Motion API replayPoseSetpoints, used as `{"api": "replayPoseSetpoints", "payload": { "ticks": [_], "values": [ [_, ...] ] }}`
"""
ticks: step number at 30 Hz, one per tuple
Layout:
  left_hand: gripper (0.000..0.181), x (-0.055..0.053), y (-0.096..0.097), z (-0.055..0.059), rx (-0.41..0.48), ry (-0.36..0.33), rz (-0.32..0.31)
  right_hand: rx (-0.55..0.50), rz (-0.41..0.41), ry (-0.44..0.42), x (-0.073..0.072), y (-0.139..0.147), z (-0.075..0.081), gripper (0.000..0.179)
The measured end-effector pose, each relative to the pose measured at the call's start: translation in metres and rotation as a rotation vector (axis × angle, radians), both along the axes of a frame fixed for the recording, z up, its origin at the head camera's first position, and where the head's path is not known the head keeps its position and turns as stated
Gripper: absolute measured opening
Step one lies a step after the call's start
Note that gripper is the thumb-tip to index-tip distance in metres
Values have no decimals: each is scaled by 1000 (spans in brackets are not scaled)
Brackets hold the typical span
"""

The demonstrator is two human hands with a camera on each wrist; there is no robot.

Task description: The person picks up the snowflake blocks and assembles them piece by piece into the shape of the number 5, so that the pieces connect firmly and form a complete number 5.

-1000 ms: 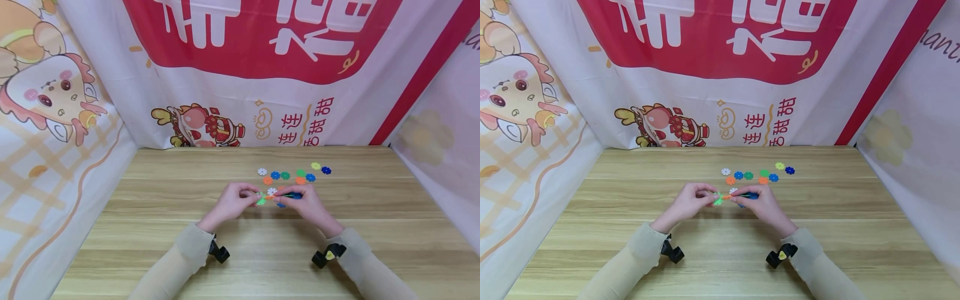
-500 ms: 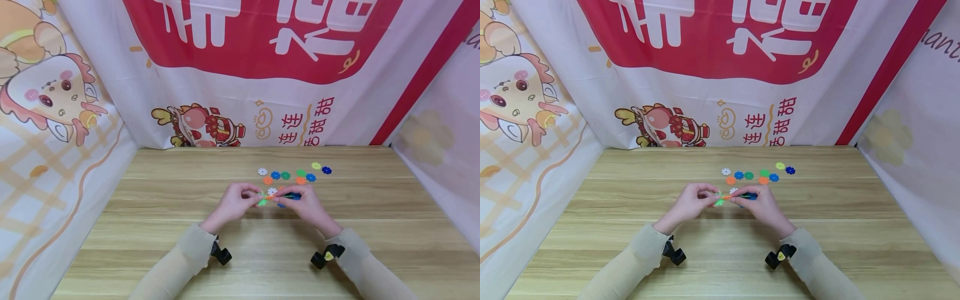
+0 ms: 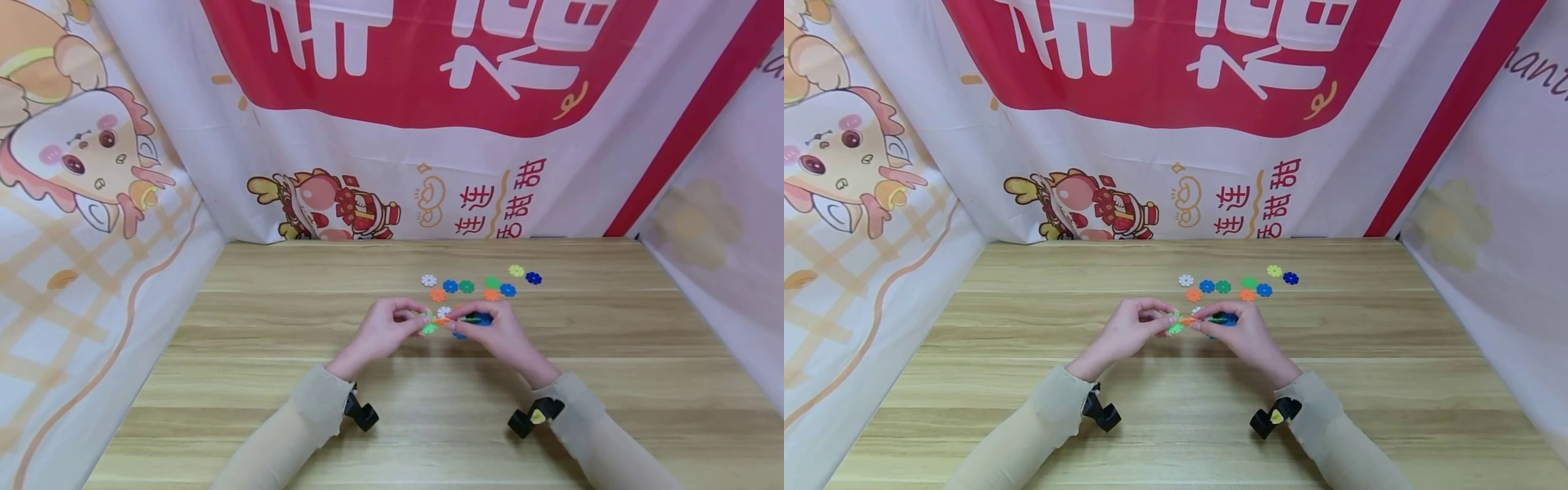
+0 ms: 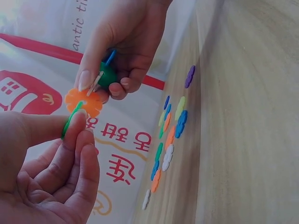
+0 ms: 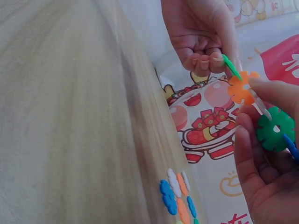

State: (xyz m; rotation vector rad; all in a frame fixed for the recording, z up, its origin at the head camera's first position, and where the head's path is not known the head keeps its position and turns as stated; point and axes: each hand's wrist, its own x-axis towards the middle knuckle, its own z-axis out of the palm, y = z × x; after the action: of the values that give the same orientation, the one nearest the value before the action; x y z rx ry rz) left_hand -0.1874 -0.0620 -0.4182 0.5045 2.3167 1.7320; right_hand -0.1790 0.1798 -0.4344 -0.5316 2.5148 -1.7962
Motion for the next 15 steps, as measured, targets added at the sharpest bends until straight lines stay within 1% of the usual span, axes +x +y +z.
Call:
{"api": "replayPoseSetpoints", "payload": {
  "ticks": [7,12,15],
  "values": [
    [19,-3,-4,2,0,-6,4,54,27,34,-2,5,2,27],
    [20,-5,-5,2,5,-12,-4,85,31,21,-3,8,3,38],
    [20,-5,-6,2,7,-12,-7,95,36,14,-4,9,3,42]
  ]
}}
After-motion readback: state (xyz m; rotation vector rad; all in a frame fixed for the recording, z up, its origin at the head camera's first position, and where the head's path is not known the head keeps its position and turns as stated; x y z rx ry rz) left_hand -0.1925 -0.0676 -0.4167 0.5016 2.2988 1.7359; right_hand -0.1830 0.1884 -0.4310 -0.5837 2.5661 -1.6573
